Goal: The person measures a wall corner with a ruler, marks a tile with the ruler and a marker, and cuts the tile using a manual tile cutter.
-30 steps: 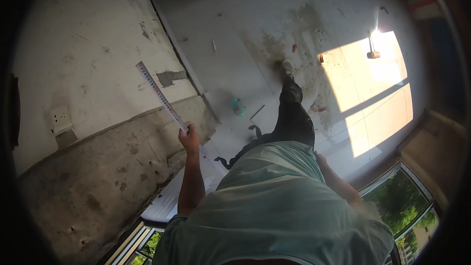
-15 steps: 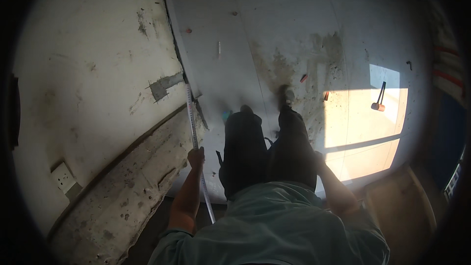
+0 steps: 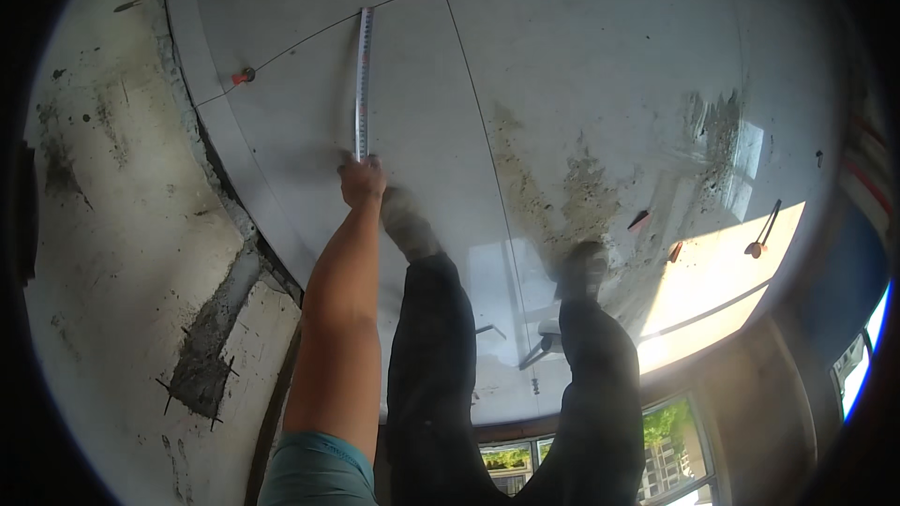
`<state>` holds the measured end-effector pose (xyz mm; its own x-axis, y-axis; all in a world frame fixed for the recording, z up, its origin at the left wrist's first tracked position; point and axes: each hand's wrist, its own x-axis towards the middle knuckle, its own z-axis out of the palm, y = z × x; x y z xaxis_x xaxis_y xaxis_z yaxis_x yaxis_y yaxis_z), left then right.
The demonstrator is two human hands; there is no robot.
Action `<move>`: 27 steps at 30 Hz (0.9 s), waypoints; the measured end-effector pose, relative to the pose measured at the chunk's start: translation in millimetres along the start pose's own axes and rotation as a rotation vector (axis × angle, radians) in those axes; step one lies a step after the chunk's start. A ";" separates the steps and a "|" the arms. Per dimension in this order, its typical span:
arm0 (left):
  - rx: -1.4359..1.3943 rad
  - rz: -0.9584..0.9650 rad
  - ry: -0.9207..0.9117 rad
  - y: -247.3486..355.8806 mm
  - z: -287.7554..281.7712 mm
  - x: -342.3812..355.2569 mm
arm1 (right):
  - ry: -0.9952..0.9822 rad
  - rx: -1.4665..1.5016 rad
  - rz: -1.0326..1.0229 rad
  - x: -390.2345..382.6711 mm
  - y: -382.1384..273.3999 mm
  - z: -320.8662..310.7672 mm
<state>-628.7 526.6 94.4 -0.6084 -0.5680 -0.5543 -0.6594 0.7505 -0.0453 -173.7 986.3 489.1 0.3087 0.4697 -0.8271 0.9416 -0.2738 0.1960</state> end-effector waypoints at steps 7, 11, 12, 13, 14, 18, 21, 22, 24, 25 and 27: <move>-0.129 0.335 -0.123 -59.0 -28.8 12.3 | -0.025 -0.131 -0.003 -65.9 -66.9 39.2; -0.174 0.241 -0.314 -70.5 -116.8 -47.1 | -0.049 -0.161 -0.029 -112.2 -106.2 50.3; -0.194 0.236 -0.325 -71.4 -141.8 -62.5 | -0.054 -0.161 -0.024 -123.6 -111.8 49.6; -0.206 0.250 -0.357 -66.5 -169.2 -77.2 | -0.058 -0.150 -0.016 -134.9 -116.7 46.5; -0.184 0.259 -0.359 -66.7 -194.0 -87.9 | -0.073 -0.147 -0.011 -147.3 -122.2 43.1; -0.243 0.268 -0.393 -71.9 -269.9 -106.2 | -0.158 -0.112 0.036 -190.3 -136.1 20.6; -0.405 0.065 -0.785 -107.9 -339.9 -108.8 | -0.276 -0.155 0.005 -203.2 -158.4 0.3; -0.372 0.214 -0.642 -139.0 -366.1 -110.3 | -0.321 -0.207 -0.055 -200.2 -194.8 3.5; 0.036 0.608 -0.453 -114.0 -419.5 -109.2 | -0.264 -0.619 -0.359 -218.4 -326.2 -3.8; 0.416 0.806 -0.361 -105.9 -450.0 -112.4 | -0.201 -0.805 -0.473 -241.3 -413.3 -13.7; 0.096 0.472 -0.295 -96.5 -489.6 -117.5 | 0.129 -0.666 -0.795 -217.9 -547.0 -6.3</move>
<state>-709.8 355.5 570.8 -0.6694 -0.0553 -0.7408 -0.2942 0.9354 0.1961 -755.1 1039.0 565.4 -0.4571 0.4085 -0.7900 0.7511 0.6531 -0.0969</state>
